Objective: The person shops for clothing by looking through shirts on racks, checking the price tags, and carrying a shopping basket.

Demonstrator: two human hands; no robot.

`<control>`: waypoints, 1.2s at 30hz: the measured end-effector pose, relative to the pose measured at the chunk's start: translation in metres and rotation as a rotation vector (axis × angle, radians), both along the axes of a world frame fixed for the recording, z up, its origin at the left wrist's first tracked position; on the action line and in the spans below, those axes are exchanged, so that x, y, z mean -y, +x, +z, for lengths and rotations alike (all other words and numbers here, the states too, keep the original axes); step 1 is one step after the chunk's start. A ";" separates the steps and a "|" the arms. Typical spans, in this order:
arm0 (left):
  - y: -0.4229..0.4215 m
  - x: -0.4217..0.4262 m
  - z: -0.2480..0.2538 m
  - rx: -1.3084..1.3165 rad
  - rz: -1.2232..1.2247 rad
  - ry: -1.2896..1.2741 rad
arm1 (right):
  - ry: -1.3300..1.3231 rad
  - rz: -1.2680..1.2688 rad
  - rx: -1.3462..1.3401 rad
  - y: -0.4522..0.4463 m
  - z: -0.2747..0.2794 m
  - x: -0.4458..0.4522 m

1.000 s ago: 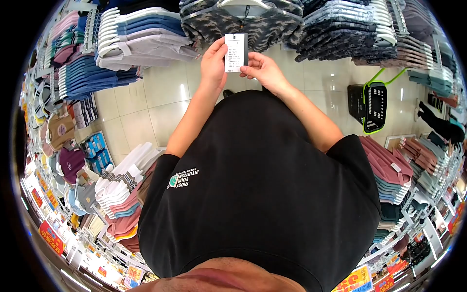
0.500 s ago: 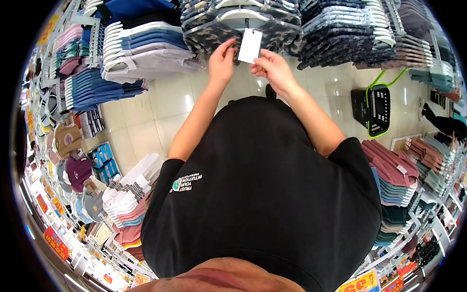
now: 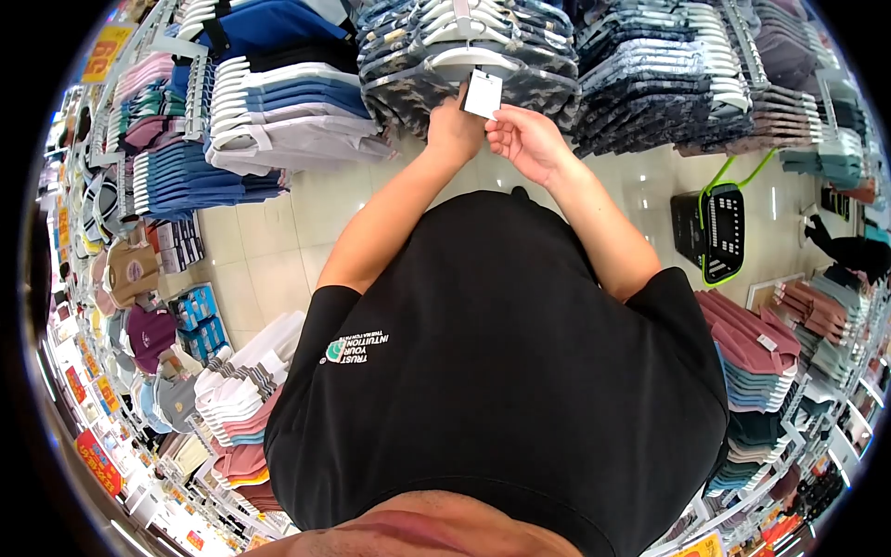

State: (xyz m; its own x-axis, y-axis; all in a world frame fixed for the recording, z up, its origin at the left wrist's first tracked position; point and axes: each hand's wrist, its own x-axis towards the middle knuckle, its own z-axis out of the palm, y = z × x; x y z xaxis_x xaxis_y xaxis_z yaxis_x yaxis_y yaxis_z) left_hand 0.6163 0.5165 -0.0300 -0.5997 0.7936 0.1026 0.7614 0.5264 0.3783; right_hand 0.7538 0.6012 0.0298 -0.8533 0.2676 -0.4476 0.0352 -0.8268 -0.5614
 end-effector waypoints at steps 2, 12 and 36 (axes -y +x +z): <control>0.002 0.003 0.006 -0.208 -0.228 -0.192 | -0.009 -0.006 0.006 -0.006 -0.001 -0.004; 0.014 0.015 0.012 0.187 -0.094 -0.100 | 0.090 -0.019 -0.048 -0.035 0.023 0.004; 0.020 0.062 0.042 0.064 -0.181 -0.009 | 1.218 -0.299 0.138 -0.028 0.003 -0.010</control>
State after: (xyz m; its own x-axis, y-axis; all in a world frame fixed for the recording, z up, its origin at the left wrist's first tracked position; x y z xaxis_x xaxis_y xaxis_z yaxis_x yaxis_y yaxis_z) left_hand 0.6366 0.4544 0.0117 -0.4525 0.8896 0.0614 0.8183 0.3869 0.4252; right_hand 0.7259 0.6113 0.0326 -0.6542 0.7426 0.1436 0.0558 0.2367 -0.9700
